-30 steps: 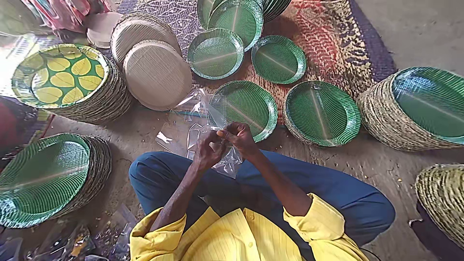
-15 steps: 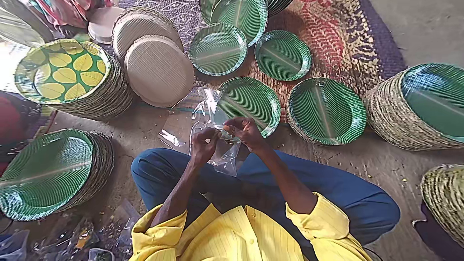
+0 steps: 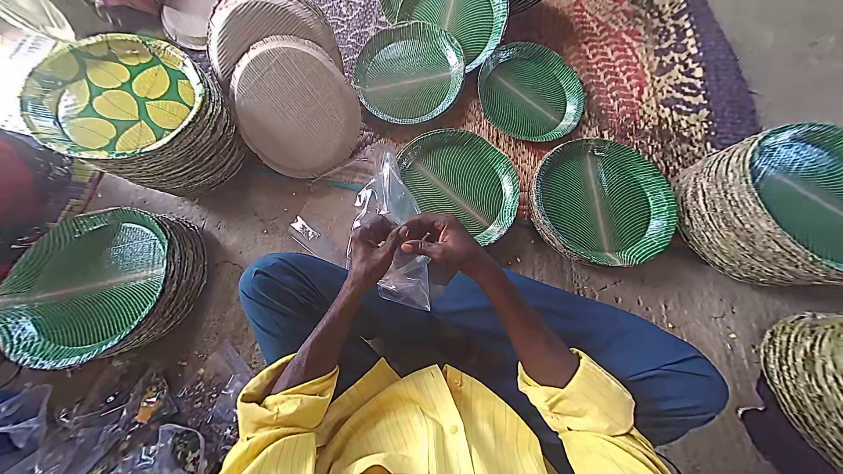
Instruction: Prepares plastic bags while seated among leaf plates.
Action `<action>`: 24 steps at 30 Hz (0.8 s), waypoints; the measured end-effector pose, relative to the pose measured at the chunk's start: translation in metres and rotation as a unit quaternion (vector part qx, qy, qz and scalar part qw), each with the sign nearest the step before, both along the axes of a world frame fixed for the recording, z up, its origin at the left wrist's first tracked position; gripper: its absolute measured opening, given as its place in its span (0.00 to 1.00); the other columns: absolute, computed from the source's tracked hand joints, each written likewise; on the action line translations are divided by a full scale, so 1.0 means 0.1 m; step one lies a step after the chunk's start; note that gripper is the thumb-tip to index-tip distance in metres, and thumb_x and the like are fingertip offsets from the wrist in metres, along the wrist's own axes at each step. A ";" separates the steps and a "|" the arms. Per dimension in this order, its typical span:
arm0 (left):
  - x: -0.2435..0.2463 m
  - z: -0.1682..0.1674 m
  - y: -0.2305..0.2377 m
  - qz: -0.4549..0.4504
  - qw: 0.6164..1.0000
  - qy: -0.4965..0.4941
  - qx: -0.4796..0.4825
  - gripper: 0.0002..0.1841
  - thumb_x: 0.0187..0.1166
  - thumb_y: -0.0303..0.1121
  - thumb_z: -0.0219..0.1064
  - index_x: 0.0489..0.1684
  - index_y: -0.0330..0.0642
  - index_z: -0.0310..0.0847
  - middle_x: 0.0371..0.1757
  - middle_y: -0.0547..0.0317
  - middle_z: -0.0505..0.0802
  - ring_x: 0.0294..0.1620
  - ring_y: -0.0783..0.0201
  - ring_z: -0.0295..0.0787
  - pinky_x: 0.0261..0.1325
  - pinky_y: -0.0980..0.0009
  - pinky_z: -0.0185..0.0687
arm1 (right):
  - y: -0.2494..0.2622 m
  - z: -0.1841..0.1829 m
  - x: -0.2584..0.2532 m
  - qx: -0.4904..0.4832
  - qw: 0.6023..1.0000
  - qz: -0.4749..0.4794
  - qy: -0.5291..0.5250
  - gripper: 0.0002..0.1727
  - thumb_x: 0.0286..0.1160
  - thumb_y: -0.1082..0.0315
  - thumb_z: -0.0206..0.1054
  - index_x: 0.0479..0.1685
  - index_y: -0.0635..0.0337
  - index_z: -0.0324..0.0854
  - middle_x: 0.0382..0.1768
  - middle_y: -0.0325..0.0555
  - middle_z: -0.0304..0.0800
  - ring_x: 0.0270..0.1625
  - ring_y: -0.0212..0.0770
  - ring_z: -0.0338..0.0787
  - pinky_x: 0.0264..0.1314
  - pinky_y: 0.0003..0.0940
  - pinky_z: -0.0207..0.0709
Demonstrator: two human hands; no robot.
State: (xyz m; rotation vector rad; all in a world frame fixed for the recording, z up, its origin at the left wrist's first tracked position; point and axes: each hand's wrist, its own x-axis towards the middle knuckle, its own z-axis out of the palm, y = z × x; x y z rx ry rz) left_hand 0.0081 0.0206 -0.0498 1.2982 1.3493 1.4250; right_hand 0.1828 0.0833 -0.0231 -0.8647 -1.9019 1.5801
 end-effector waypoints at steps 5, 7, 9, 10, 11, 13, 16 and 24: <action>0.01 -0.09 0.02 -0.012 0.998 -0.034 0.047 0.05 0.75 0.25 0.71 0.31 0.43 0.82 0.26 0.73 0.90 0.29 0.80 0.86 0.41 0.77 0.86 | 0.00 -0.01 0.00 0.044 0.999 0.018 -0.020 0.17 0.66 0.76 0.78 0.54 0.69 0.86 0.39 0.43 0.90 0.37 0.26 0.87 0.40 0.21 0.83; 0.02 -0.10 0.02 -0.021 0.998 -0.043 0.050 0.06 0.75 0.25 0.72 0.29 0.43 0.81 0.26 0.72 0.90 0.30 0.78 0.87 0.41 0.76 0.87 | 0.00 -0.01 -0.01 0.047 0.998 0.018 -0.032 0.16 0.67 0.76 0.78 0.55 0.69 0.86 0.41 0.45 0.90 0.37 0.26 0.87 0.41 0.21 0.84; 0.04 -0.03 0.00 -0.027 0.999 -0.031 0.028 0.06 0.73 0.24 0.72 0.28 0.42 0.82 0.26 0.71 0.89 0.30 0.79 0.86 0.41 0.77 0.86 | 0.01 -0.02 0.01 0.056 0.998 0.012 -0.036 0.11 0.70 0.78 0.73 0.51 0.69 0.88 0.42 0.46 0.90 0.37 0.27 0.86 0.40 0.22 0.82; 0.04 -0.03 0.00 -0.034 0.999 -0.032 0.023 0.06 0.73 0.24 0.73 0.28 0.42 0.82 0.26 0.72 0.89 0.30 0.79 0.85 0.41 0.77 0.85 | 0.02 -0.02 0.03 0.061 0.997 0.009 -0.037 0.09 0.71 0.78 0.71 0.48 0.68 0.88 0.42 0.45 0.89 0.37 0.27 0.86 0.40 0.23 0.82; 0.04 -0.04 0.01 -0.041 0.998 -0.039 0.022 0.06 0.73 0.24 0.72 0.28 0.41 0.83 0.26 0.72 0.89 0.30 0.79 0.85 0.41 0.77 0.85 | 0.04 -0.03 0.06 0.065 0.997 0.005 -0.035 0.07 0.72 0.78 0.70 0.46 0.68 0.89 0.41 0.45 0.89 0.37 0.28 0.86 0.41 0.23 0.82; 0.04 -0.10 0.03 -0.054 0.997 -0.055 0.028 0.04 0.75 0.24 0.71 0.31 0.40 0.84 0.27 0.71 0.90 0.30 0.80 0.86 0.42 0.78 0.86 | 0.09 -0.02 0.13 0.067 0.998 -0.012 -0.016 0.07 0.73 0.80 0.68 0.44 0.67 0.89 0.42 0.44 0.89 0.38 0.27 0.86 0.42 0.23 0.83; 0.01 -0.11 0.04 -0.001 1.000 -0.005 -0.014 0.07 0.75 0.30 0.75 0.41 0.35 0.88 0.34 0.65 0.94 0.36 0.78 0.89 0.48 0.76 0.87 | 0.18 0.10 0.33 0.057 0.995 -0.078 0.023 0.09 0.72 0.81 0.66 0.46 0.65 0.87 0.41 0.37 0.91 0.37 0.24 0.87 0.43 0.23 0.85; -0.27 -0.25 0.24 0.082 0.986 0.101 -0.108 0.23 0.82 0.41 0.70 0.66 0.32 0.81 0.65 0.39 0.89 0.63 0.49 0.88 0.64 0.49 0.83 | 0.30 0.48 1.14 0.053 0.897 -0.380 0.218 0.15 0.85 0.72 0.49 0.47 0.45 0.82 0.39 0.24 0.92 0.43 0.20 0.90 0.51 0.21 0.86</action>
